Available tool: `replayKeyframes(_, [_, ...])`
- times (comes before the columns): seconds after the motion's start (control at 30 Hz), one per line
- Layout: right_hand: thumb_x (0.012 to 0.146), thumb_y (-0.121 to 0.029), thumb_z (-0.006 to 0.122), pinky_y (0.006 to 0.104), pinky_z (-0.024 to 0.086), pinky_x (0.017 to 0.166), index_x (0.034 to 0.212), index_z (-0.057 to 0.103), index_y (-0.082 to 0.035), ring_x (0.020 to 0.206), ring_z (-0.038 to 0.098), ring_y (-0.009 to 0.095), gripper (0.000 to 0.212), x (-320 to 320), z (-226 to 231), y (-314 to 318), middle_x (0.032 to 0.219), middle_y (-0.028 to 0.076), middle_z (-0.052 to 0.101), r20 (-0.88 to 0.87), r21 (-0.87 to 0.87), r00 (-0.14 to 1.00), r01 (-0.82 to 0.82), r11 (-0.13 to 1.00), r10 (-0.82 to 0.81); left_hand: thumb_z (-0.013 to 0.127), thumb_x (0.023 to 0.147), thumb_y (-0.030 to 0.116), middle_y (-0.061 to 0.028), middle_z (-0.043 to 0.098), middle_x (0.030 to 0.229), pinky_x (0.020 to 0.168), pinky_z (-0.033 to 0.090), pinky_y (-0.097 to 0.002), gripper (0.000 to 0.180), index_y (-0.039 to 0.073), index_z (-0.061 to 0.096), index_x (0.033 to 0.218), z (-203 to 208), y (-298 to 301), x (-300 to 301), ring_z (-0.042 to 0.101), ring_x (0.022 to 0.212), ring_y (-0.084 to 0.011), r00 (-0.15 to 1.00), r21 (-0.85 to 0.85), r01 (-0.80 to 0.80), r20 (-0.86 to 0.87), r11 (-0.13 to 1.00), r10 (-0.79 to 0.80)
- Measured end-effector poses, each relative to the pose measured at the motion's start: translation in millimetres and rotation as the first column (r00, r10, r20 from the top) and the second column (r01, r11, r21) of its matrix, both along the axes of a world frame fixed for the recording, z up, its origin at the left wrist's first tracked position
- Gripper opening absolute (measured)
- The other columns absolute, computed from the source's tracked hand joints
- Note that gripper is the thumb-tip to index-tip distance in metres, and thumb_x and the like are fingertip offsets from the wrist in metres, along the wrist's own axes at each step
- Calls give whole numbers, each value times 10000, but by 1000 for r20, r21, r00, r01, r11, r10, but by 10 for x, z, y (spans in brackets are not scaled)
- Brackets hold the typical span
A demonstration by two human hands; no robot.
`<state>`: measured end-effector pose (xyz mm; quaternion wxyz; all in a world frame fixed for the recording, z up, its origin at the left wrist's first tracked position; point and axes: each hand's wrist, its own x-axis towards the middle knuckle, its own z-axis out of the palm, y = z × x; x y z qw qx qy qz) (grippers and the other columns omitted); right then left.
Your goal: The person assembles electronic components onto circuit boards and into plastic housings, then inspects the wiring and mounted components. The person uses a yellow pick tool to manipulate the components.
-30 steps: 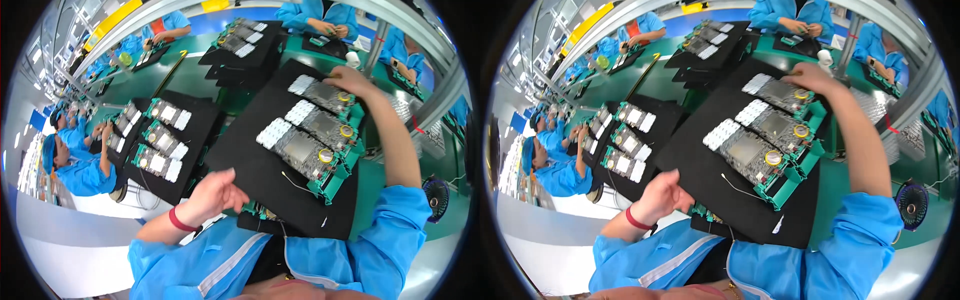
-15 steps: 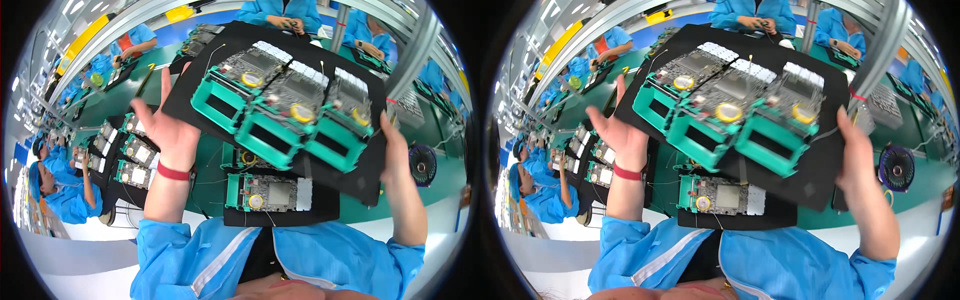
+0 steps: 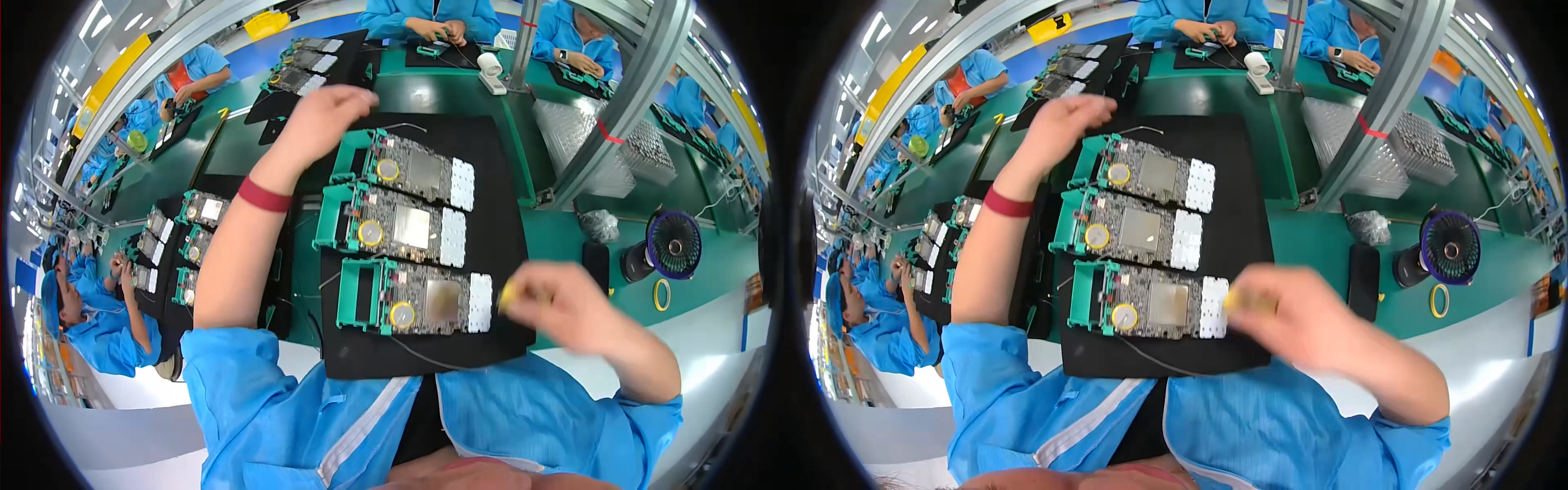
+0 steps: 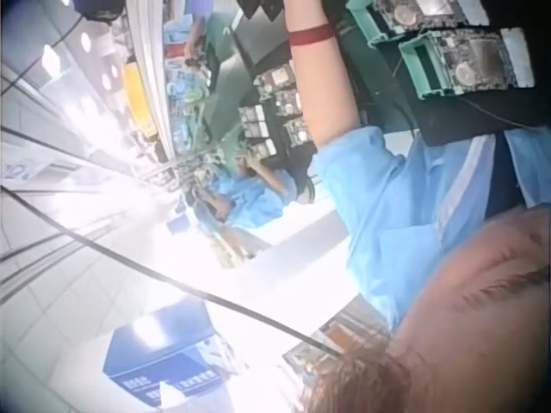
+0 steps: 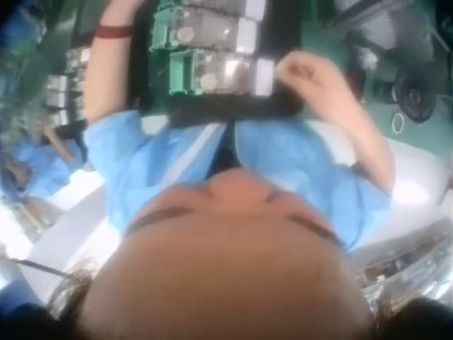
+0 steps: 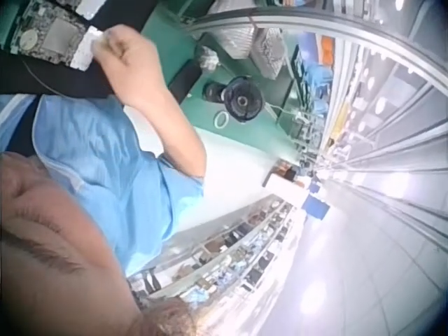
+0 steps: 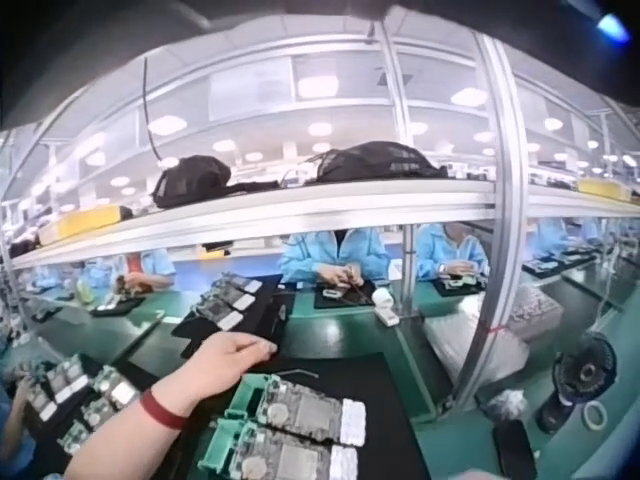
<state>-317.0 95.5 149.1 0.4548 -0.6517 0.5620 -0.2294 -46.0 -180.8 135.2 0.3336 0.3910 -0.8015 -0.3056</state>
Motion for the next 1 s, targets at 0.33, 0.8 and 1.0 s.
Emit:
replayKeyframes(0.33, [689, -307, 833, 397, 514, 818, 992, 665, -17, 941, 638, 323, 452, 92, -538, -1593, 988, 135, 636, -220, -588, 959, 17, 809, -180, 734, 782, 212, -122, 689, 732, 655, 531, -337, 190, 25, 740, 821, 194, 0, -353, 672, 684, -222, 874, -176, 330, 428, 928, -230])
replayKeyframes(0.8, [712, -220, 829, 330, 464, 606, 835, 631, 5, 642, 571, 163, 324, 81, -372, -1672, 692, 102, 600, -19, -571, 984, 135, 810, -177, 780, 667, 68, -42, 656, 809, 739, 512, -356, 147, 79, 664, 756, 129, 453, -246, 631, 824, -246, 942, -541, 336, 196, 771, -272])
replayKeyframes(1.0, [709, -264, 848, 360, 469, 594, 845, 649, -12, 628, 611, 268, 349, 42, -455, -1637, 700, 131, 626, 31, -492, 973, 216, 844, -231, 776, 623, 34, -42, 620, 738, 667, 500, -360, 164, 79, 644, 709, 76, 633, -369, 601, 758, -256, 986, -599, 167, 118, 783, -121])
